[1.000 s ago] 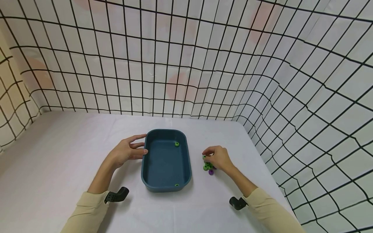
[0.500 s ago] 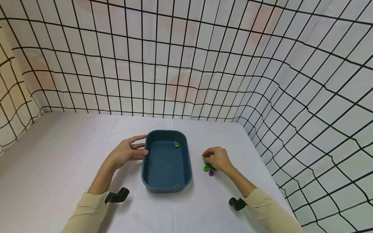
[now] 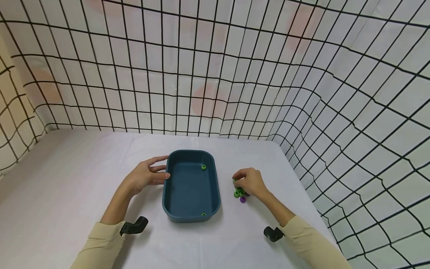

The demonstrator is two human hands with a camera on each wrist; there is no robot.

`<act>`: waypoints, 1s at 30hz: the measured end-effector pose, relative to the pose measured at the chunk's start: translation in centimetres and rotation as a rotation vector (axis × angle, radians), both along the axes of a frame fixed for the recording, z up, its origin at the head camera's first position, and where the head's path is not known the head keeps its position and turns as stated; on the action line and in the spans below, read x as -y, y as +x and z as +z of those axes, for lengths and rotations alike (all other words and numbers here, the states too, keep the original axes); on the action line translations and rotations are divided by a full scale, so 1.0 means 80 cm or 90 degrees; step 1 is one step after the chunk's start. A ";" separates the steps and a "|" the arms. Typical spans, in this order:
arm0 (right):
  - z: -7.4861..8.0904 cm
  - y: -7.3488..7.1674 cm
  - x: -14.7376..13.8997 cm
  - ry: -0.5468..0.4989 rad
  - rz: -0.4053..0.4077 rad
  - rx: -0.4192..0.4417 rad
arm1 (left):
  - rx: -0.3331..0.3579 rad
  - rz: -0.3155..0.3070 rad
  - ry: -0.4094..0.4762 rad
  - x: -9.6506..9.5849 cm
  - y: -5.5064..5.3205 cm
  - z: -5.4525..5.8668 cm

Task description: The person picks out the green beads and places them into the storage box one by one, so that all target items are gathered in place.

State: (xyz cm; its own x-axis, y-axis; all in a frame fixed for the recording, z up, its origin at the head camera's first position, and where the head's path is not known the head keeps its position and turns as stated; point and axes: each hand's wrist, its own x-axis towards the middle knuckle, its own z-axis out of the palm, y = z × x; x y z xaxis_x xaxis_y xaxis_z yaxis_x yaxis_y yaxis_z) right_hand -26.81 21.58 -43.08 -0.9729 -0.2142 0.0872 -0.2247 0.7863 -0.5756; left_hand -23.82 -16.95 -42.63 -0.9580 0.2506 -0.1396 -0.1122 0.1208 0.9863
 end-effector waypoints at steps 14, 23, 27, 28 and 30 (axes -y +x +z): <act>0.034 -0.005 0.017 -0.041 0.036 -0.033 | -0.001 0.003 -0.010 0.000 0.000 0.003; 0.061 -0.010 0.042 -0.034 0.049 -0.082 | -0.002 0.000 -0.003 0.001 0.002 0.002; 0.068 -0.012 0.055 -0.044 0.063 -0.094 | -0.003 -0.001 0.000 0.001 0.001 0.000; 0.070 -0.013 0.059 -0.048 0.067 -0.095 | -0.002 0.001 0.000 0.001 0.001 0.000; 0.072 -0.013 0.066 -0.053 0.073 -0.096 | -0.003 -0.001 0.000 0.000 0.001 0.000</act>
State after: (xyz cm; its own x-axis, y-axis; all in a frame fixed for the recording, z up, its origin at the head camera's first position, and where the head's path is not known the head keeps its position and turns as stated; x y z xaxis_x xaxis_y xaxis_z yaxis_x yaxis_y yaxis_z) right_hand -27.83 16.34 -37.32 -0.9174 -0.3081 0.2519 -0.3979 0.7015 -0.5912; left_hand -23.76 -16.98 -42.63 -0.9582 0.2521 -0.1355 -0.1080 0.1203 0.9869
